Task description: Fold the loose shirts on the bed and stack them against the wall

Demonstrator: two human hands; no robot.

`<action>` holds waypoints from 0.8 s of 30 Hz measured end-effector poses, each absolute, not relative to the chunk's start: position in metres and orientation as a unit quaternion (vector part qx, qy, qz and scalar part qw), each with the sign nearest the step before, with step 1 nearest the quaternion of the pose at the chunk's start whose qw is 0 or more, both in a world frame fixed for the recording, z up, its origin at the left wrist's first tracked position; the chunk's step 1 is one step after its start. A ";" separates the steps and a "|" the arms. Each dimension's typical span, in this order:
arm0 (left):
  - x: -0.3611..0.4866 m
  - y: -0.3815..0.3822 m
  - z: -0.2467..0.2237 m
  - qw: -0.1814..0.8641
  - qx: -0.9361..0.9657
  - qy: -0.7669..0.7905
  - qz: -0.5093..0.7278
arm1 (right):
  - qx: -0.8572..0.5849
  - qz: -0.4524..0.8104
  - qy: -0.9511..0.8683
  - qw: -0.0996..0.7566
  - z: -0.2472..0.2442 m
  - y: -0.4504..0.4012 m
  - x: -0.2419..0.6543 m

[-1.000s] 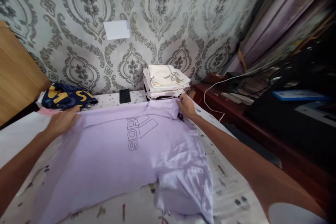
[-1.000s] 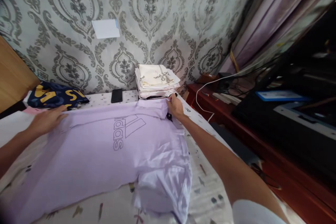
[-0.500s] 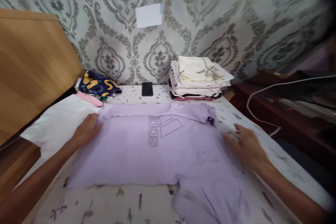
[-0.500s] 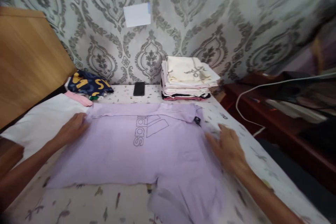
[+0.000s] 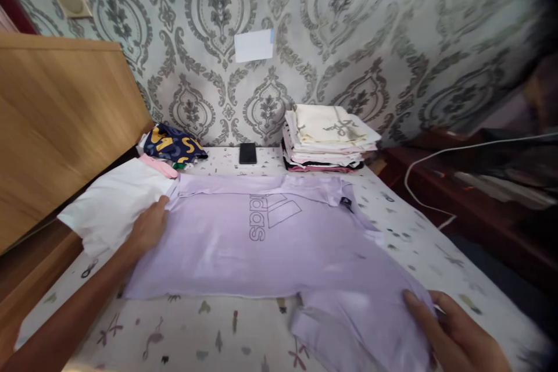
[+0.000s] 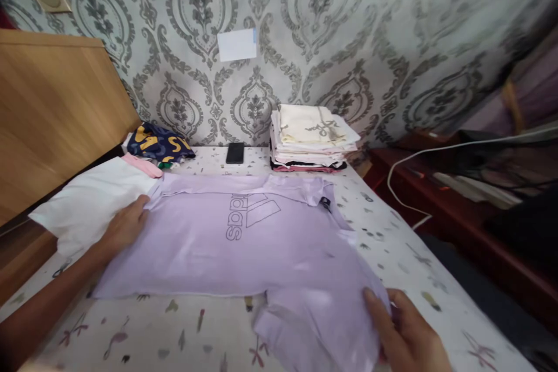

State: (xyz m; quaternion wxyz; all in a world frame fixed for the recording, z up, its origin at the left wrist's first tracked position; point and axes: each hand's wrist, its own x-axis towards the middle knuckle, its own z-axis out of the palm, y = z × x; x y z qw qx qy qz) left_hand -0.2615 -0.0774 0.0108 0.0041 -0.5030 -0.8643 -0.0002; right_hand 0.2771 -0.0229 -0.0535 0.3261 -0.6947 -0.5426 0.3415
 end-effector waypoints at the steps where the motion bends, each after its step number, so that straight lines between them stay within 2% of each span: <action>1: -0.265 -0.079 0.010 0.013 -0.510 -0.860 0.006 | -0.689 0.381 -0.526 0.322 -0.047 -0.023 0.279; 3: -0.270 -0.081 0.011 0.033 -0.517 -0.855 0.030 | -0.679 0.438 -0.513 0.288 -0.037 -0.022 0.283; 5: -0.271 -0.083 0.013 0.041 -0.523 -0.849 0.059 | -0.670 0.440 -0.550 0.234 -0.033 -0.022 0.289; 8: -0.267 -0.083 0.018 0.056 -0.539 -0.834 0.105 | -0.669 0.338 -0.635 0.188 -0.025 -0.017 0.294; 11: -0.256 -0.066 0.020 0.084 -0.571 -0.812 0.090 | -0.661 0.204 -0.693 0.203 -0.008 -0.003 0.283; 13: -0.241 -0.041 0.017 0.037 -0.616 -0.786 0.023 | -0.628 0.170 -0.726 0.222 0.004 0.015 0.263; 16: -0.198 0.015 0.012 -0.111 -0.689 -0.710 -0.094 | -0.555 0.194 -0.767 0.255 0.012 0.057 0.225; 19: -0.140 0.077 0.008 -0.208 -0.707 -0.658 -0.156 | -0.565 0.189 -0.755 0.274 0.008 0.112 0.199; 24: -0.065 0.156 0.001 -0.238 -0.637 -0.705 -0.203 | -0.644 0.140 -0.700 0.277 -0.010 0.192 0.202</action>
